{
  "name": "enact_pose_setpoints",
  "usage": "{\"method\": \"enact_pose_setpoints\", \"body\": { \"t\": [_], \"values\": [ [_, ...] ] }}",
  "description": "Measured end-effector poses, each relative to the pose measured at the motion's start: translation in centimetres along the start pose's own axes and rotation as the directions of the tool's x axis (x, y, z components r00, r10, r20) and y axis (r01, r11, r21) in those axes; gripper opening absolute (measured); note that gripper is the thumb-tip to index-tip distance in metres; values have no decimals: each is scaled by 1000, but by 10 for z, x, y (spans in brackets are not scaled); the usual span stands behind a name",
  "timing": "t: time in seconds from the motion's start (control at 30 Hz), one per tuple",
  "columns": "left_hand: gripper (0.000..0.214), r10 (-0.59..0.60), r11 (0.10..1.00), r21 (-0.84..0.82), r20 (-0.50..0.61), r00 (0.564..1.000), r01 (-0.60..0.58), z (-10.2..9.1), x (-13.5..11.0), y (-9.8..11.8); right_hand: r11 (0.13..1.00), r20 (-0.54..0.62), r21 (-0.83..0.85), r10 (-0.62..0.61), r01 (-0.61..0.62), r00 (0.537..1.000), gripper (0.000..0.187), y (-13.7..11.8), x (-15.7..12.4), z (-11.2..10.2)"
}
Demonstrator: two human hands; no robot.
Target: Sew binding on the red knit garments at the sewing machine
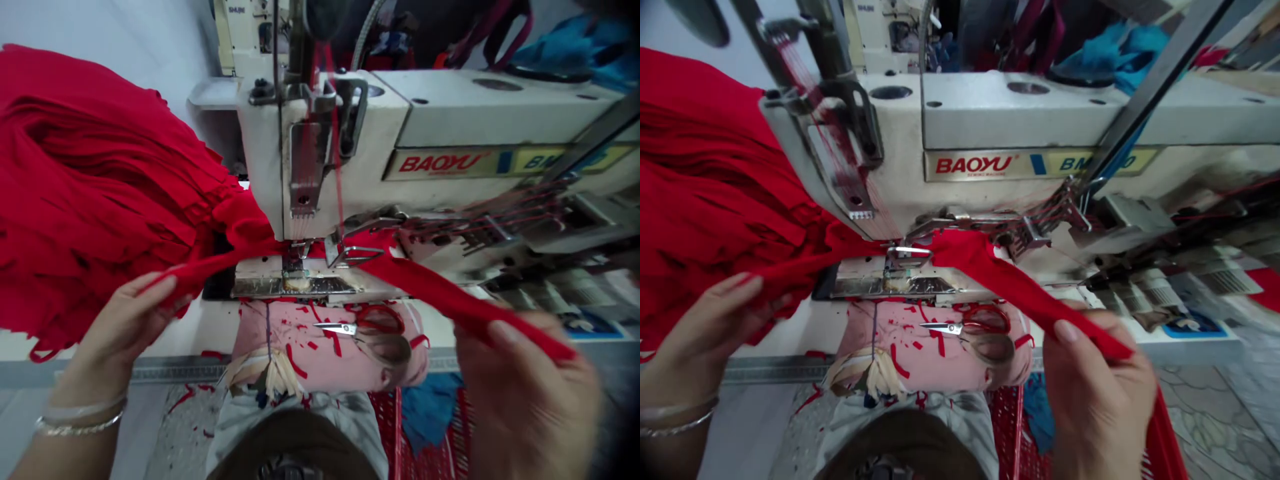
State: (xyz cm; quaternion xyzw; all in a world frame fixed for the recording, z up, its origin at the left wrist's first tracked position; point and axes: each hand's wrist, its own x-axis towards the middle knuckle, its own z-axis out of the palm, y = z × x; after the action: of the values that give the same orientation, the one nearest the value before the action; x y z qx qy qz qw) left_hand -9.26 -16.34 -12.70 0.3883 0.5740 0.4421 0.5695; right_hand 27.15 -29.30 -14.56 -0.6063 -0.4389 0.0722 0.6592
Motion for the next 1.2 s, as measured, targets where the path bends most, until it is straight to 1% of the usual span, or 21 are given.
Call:
{"method": "enact_pose_setpoints", "body": {
  "t": [0.03,0.07,0.1,0.13,0.17,0.2,0.23,0.27,0.3,0.37,0.4,0.43,0.47,0.53,0.6,0.67,0.73,0.83,0.9,1.03,1.2],
  "values": [
    [17,30,993,-117,-27,999,-33,5,0,7,995,-107,11,-96,97,990,10,-10,2,14],
    [15,79,970,-226,-34,996,-84,14,0,13,971,-27,-49,-235,233,972,19,-18,3,32],
    [18,149,937,-316,-22,989,-148,26,1,19,895,173,-89,-417,436,892,21,-23,2,51],
    [20,236,900,-377,1,972,-218,40,1,23,783,371,-77,-552,618,747,21,-24,1,70],
    [22,333,869,-401,38,942,-291,55,2,26,655,490,-75,-632,752,600,19,-23,-1,87],
    [23,434,849,-372,87,897,-375,69,3,26,559,573,-85,-650,825,500,18,-20,-3,99],
    [24,530,834,-279,167,831,-476,82,4,23,504,625,-96,-641,859,446,18,-15,-5,107],
    [24,607,791,-133,282,743,-596,91,5,19,471,655,-118,-625,874,425,18,-9,-5,110],
    [21,656,681,37,413,632,-731,98,7,12,463,672,-142,-603,875,428,18,-4,-5,109],
    [18,658,255,295,645,389,-921,102,8,-2,481,680,-192,-564,856,469,21,2,-2,99],
    [21,632,23,358,719,291,-934,101,8,-8,489,680,-225,-542,843,495,23,3,-1,93],
    [23,608,-165,398,762,225,-903,99,7,-14,490,682,-263,-515,831,520,25,2,-1,89],
    [24,592,-293,430,783,191,-854,96,5,-18,483,684,-302,-491,822,540,29,1,-2,87],
    [25,564,-405,478,802,198,-780,92,-1,-21,450,686,-353,-472,820,554,34,-2,-7,87],
    [28,538,-426,511,807,245,-746,90,-9,-21,437,677,-343,-498,831,542,32,-3,-13,93],
    [33,514,-427,537,806,293,-728,91,-15,-20,490,640,-297,-535,819,552,26,-2,-18,99],
    [36,509,-422,569,793,335,-706,93,-19,-21,607,571,-245,-540,756,618,24,0,-20,103],
    [35,527,-412,589,776,345,-695,96,-20,-23,763,482,-174,-485,622,730,24,0,-19,107],
    [33,519,-408,577,784,340,-707,98,-21,-24,741,507,-180,-494,647,706,25,-1,-20,109],
    [31,493,-400,569,794,355,-718,99,-22,-24,537,616,-275,-538,798,575,27,-2,-23,109],
    [38,492,-396,568,794,356,-721,99,-23,-24,488,647,-324,-511,811,566,28,-4,-23,106]
  ]
}}
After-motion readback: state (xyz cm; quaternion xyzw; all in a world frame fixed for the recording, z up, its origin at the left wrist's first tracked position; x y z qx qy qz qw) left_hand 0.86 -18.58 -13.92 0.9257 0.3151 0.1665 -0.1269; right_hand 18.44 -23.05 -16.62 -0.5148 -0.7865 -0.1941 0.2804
